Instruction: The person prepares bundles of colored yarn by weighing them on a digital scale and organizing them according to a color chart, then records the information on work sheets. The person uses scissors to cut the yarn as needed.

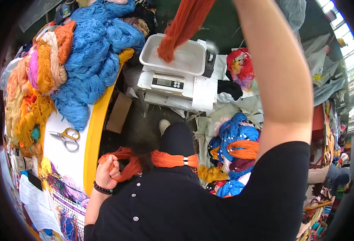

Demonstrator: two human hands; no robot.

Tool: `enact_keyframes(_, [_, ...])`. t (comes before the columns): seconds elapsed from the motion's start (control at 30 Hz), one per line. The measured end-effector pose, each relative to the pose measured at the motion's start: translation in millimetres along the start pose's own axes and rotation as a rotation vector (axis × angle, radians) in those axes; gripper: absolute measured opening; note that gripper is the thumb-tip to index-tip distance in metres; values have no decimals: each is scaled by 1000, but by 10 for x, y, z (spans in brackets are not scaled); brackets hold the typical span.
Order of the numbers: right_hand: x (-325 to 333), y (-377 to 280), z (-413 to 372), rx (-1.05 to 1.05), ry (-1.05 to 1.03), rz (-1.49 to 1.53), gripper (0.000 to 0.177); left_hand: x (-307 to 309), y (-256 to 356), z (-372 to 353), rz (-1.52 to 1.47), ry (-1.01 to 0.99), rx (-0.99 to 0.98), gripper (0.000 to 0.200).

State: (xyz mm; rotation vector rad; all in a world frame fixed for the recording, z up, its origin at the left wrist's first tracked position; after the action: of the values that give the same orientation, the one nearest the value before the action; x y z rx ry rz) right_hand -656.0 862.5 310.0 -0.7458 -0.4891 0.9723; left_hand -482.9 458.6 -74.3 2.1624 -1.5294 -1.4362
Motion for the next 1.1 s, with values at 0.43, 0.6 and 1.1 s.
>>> enact_keyframes(0.43, [-181, 2698, -2292, -31, -474, -1286, 14, -9, 93, 118, -47, -62, 30, 18])
enact_keyframes(0.6, [-181, 2405, -2843, 35, -244, -1140, 45, -23, 42, 138, -50, -47, 37, 21])
enact_keyframes(1.1, [-1019, 825, -4158, -1244, -683, 622, 20, -793, 8, -38, 404, -225, -265, 42])
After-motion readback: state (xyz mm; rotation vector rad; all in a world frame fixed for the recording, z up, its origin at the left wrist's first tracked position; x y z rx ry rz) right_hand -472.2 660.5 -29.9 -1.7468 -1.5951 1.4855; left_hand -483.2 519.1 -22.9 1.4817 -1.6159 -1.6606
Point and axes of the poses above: each hand's wrist, its own z-axis towards the middle knuckle, its own x-axis out of the back of the hand, y = z × x, the point moved 2 cm from there along z, towards the middle knuckle, and after that the axes turned 6 degrees about -x, right-handed, at the moved point
